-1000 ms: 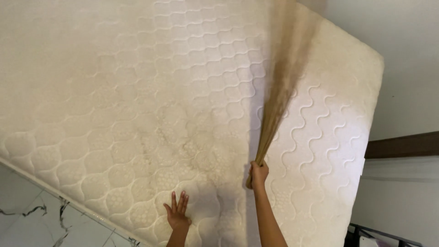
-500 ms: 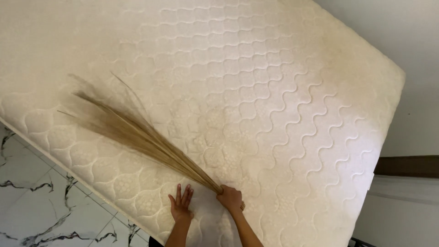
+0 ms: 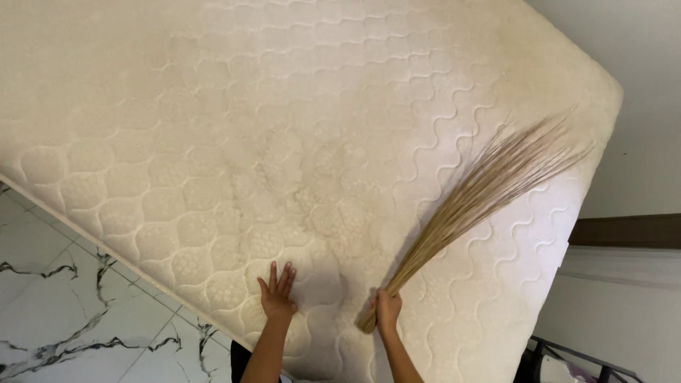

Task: The person sweeps a white mattress with a traditional straw broom, moving systematically across the surface and along the edges. The person also sweeps the black headboard and the floor area around the bed.

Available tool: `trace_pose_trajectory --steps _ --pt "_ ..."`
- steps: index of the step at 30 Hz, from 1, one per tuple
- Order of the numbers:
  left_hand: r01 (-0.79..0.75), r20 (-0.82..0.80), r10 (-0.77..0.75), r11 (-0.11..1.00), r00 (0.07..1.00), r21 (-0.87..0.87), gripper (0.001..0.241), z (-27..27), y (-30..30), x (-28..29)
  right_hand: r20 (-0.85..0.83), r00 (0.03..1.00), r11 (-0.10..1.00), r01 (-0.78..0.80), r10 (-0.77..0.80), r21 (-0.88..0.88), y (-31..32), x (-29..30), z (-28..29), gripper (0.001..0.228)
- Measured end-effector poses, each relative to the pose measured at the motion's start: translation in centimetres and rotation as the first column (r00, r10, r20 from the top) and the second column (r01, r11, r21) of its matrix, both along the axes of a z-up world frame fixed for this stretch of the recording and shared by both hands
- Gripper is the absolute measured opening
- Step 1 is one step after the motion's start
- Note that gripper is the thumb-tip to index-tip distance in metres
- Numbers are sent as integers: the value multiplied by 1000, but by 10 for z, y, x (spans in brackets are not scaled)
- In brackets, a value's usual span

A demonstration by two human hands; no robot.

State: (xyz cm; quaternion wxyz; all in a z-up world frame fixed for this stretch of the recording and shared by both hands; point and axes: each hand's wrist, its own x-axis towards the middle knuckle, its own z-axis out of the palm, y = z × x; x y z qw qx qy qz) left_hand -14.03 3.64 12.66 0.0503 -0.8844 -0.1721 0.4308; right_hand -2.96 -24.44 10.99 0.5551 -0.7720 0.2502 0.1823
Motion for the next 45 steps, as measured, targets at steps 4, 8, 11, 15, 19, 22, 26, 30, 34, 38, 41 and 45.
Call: trace_pose_trajectory --steps 4,8,11,15,19,22,26,30,34,38,41,45 --pt "19 -36 -20 1000 999 -15 93 11 -2 1 -558 713 627 -676 424 -387 -13 -54 66 42" --pt "1 -26 -3 999 1000 -41 94 12 2 5 -519 618 411 -784 590 -466 -53 -63 83 48" --pt "2 -22 -3 999 1000 -38 96 15 -1 -1 -458 737 432 -668 498 -605 -60 -57 99 35" --pt "18 100 -17 1000 995 -4 105 12 -2 -14 -16 999 930 -45 42 -364 -57 -53 103 20" --pt "-10 283 8 1000 959 3 107 8 -8 -32 213 947 954 190 -240 230 -43 -66 60 12" --pt "-58 442 31 997 896 46 99 -25 -19 -54 3 992 986 -127 128 104 -51 -131 7 21" --pt "-120 582 76 992 810 38 90 -29 -37 -106 -558 586 552 -794 587 -254 -57 -202 40 34" --pt "-177 415 231 970 880 -165 89 1 -46 -148 -308 602 458 -779 737 -427 -65 -216 69 33" --pt "-262 377 406 888 833 -377 95 22 -54 -192 -28 871 815 -470 490 -339 -56 -211 117 27" --pt "-378 345 637 722 689 -579 88 -54 -83 -256 125 957 964 -253 261 -81 -44 -216 123 15" --pt "-497 181 793 523 582 -692 67 -63 -103 -287 183 970 967 -189 157 173 -45 -240 91 14" --pt "-526 119 824 457 555 -717 58 -48 -131 -308 -169 746 750 -659 644 -53 -93 -272 10 23"
